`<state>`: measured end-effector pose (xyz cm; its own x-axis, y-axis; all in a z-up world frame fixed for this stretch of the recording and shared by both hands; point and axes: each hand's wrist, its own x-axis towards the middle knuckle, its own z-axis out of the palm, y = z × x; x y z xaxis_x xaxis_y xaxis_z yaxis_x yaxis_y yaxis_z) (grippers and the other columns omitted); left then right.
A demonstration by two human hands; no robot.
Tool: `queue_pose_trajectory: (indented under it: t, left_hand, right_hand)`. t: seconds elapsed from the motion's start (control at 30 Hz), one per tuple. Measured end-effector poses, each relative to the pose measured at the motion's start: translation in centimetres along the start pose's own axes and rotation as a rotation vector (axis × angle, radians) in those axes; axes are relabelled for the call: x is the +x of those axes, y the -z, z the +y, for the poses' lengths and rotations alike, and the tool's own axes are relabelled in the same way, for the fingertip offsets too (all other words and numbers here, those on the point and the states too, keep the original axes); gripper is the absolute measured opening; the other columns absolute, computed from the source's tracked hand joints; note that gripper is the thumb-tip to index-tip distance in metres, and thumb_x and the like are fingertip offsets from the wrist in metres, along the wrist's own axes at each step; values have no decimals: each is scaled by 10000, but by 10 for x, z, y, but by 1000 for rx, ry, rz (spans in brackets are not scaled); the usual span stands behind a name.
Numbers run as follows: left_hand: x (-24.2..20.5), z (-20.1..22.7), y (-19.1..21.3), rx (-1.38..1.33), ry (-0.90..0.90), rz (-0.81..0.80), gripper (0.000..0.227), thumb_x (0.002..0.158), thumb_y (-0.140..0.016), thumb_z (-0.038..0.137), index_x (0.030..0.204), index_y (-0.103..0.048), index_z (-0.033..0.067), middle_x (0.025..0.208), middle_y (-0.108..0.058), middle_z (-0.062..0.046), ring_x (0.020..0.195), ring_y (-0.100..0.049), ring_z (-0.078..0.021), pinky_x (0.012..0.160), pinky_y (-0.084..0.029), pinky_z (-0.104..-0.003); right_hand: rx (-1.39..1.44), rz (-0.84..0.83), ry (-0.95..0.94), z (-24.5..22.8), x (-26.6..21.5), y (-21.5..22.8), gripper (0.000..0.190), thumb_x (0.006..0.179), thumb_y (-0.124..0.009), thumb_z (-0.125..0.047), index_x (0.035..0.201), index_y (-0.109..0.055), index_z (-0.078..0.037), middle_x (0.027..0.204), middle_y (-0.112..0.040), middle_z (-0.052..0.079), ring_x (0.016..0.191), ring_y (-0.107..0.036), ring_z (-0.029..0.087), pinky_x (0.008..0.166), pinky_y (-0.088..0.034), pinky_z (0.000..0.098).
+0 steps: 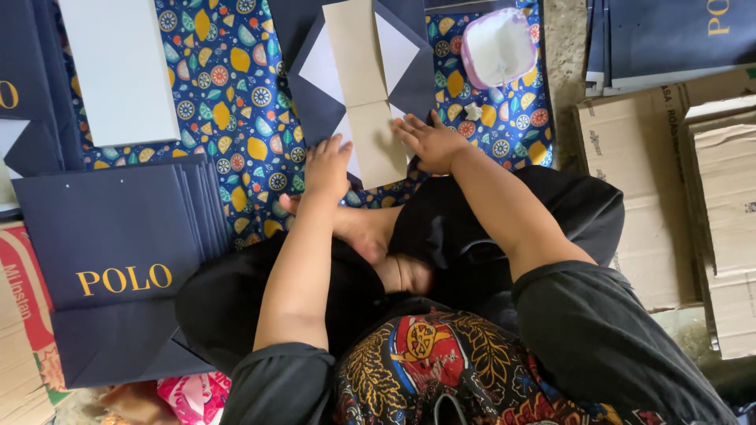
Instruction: The person assembles flat blue paper bags with gold 'POLO' lettering by folding the bottom flaps inward and securing them with adhesive. They handle multiple bags one at a time, folding and pressing the flaps to form the base, then stacking the finished bags.
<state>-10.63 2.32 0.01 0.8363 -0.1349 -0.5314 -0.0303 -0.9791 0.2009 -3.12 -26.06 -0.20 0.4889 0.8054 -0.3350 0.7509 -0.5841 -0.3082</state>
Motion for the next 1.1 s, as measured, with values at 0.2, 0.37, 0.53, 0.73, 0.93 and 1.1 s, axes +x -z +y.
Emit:
queue_pose_trajectory:
  t: [0.2, 0.37, 0.53, 0.73, 0.93, 1.1]
  left_hand:
    - [-13, 4, 3, 68, -54, 73, 662, 828, -780, 298, 1454, -578, 228, 1490, -384, 11, 1391, -378, -270, 1133, -388, -520]
    - [-1, -11, -11, -108, -61, 302, 389, 858, -677, 220, 1240, -728, 272, 1250, -586, 51, 1238, -551, -264, 1045, -477, -486]
    - [10, -32, -9, -387, -94, 589, 187, 868, -778, 294, 1055, -771, 307, 999, -719, 42, 994, -694, -250, 907, -556, -398]
    - [34, -41, -16, -516, 104, 723, 301, 912, -783, 461, 1021, -749, 182, 940, -754, -52, 945, -722, -293, 823, -600, -417]
    - [52, -37, -12, -459, 201, 678, 346, 986, -687, 469, 1132, -716, 157, 1031, -734, -57, 1038, -688, -278, 895, -583, -431]
    - [56, -33, -15, -378, 279, 724, 321, 1004, -623, 523, 1069, -716, 222, 914, -737, -16, 914, -715, -271, 786, -601, -446]
  right_hand:
    - [-178, -199, -167, -11, 1, 3, 940, 891, -564, -270, 1671, -45, -187, 1754, 3, 9, 1606, 1, 269, 1257, -20, 682]
    - [-10, 117, -9, 19, 1, -21, 774, 897, -536, -60, 1623, -269, -75, 1690, -267, 150, 1525, -322, 380, 1193, -212, 729]
    - [67, 452, -54, 40, 8, -34, 342, 934, -694, -307, 1219, -688, -119, 1416, -607, 72, 1316, -586, 325, 1106, -468, 538]
    - [65, 553, -294, 23, 12, 1, 358, 1009, -625, -519, 1269, -574, -279, 1076, -687, 16, 958, -722, 308, 807, -605, 494]
    - [43, 787, -326, 34, 41, -12, 239, 1032, -613, -546, 1052, -697, -323, 1103, -636, -145, 943, -704, 179, 759, -607, 342]
    - [12, 849, -402, 39, 60, -17, 259, 1016, -634, -468, 856, -701, -275, 993, -663, -131, 992, -660, 152, 711, -597, 291]
